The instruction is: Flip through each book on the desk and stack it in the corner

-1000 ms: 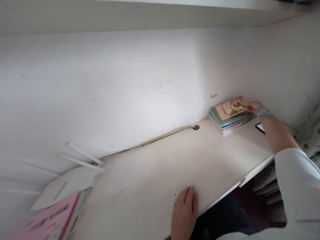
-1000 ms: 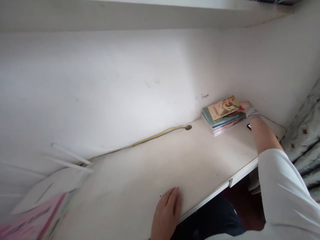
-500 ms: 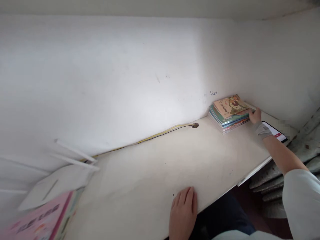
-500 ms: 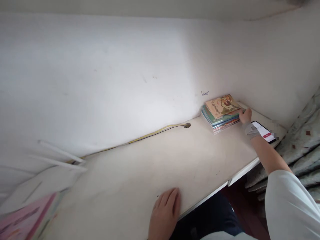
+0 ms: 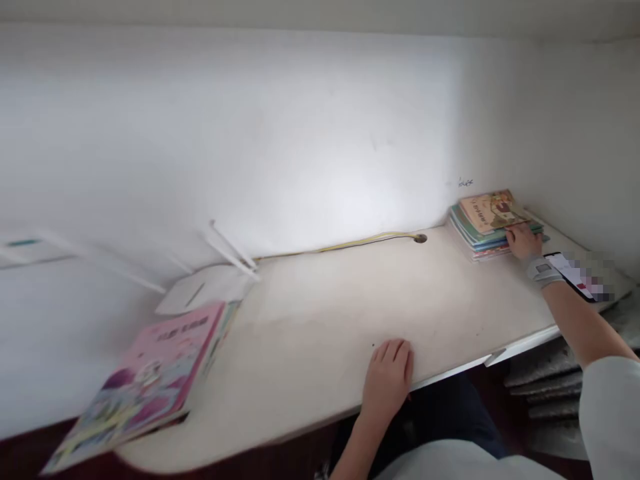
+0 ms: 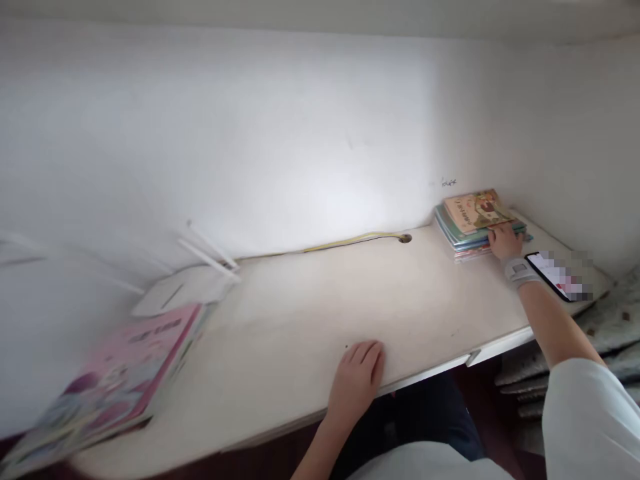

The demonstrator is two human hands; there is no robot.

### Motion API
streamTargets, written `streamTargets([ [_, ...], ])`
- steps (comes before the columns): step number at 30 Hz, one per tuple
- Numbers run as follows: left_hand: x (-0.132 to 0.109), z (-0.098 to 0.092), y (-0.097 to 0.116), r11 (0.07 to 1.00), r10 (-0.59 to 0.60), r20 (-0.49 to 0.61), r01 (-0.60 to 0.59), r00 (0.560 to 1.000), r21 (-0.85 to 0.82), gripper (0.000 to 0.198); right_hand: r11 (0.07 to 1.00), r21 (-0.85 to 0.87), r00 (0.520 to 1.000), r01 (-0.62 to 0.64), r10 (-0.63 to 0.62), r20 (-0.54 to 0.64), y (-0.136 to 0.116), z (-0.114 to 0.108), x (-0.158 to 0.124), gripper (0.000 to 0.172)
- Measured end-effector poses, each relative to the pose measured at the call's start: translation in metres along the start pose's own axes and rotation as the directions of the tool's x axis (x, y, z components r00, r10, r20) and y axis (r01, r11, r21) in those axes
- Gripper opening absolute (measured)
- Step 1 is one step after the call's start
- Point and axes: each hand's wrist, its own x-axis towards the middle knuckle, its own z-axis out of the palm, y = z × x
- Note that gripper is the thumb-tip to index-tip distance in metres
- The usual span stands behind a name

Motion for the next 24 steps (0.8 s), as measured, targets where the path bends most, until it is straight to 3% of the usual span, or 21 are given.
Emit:
streamTargets([
  [3, -0.001, -0.003, 0.003, 0.993, -0.03, 0.044, 0.034, 0.999, -0.112, 0.019, 1.0, 0.024, 0.997, 0.014, -0.016, 0.073, -0.001, -0.013, 0.001, 0.046],
  [6, 0.002, -0.01, -0.009, 0.951, -0.065, 0.052, 0.078, 0.996, -0.298, 0.02, 0.999, 0.023, 0.992, 0.032, -0.035, 0.121, -0.002, -0.022, 0.004, 0.044],
  [8, 0.011, -0.019, -0.034, 0.939, -0.124, 0.026, 0.126, 0.992, -0.32, 0.023, 0.998, -0.013, 0.998, 0.061, -0.061, 0.028, -0.013, -0.024, -0.003, 0.044],
  [11, 0.036, -0.036, -0.091, 0.961, -0.249, 0.037, 0.252, 0.968, -0.115, 0.029, 0.955, 0.024, 0.94, 0.294, -0.285, -0.191, -0.051, -0.024, -0.031, 0.05],
  [13, 0.055, -0.045, -0.132, 0.93, -0.366, 0.114, 0.36, 0.924, 0.067, 0.039, 0.902, 0.051, 0.894, 0.429, -0.416, -0.165, -0.088, -0.021, -0.058, 0.049],
  [17, 0.076, -0.046, -0.189, 0.71, -0.703, 0.204, 0.656, 0.681, 0.256, 0.071, 0.814, 0.166, 0.83, 0.557, -0.554, -0.066, -0.165, -0.005, -0.104, 0.045],
  [19, 0.076, -0.04, -0.2, 0.648, -0.762, 0.224, 0.716, 0.608, 0.261, 0.074, 0.8, 0.234, 0.825, 0.553, -0.564, -0.019, -0.192, 0.005, -0.12, 0.045],
  [21, 0.071, -0.034, -0.202, 0.64, -0.768, 0.217, 0.73, 0.602, 0.24, 0.067, 0.779, 0.284, 0.811, 0.559, -0.585, 0.007, -0.207, 0.014, -0.13, 0.045],
  [24, 0.065, -0.031, -0.201, 0.659, -0.751, 0.19, 0.732, 0.632, 0.172, 0.051, 0.732, 0.322, 0.779, 0.601, -0.626, -0.03, -0.212, 0.024, -0.137, 0.045],
])
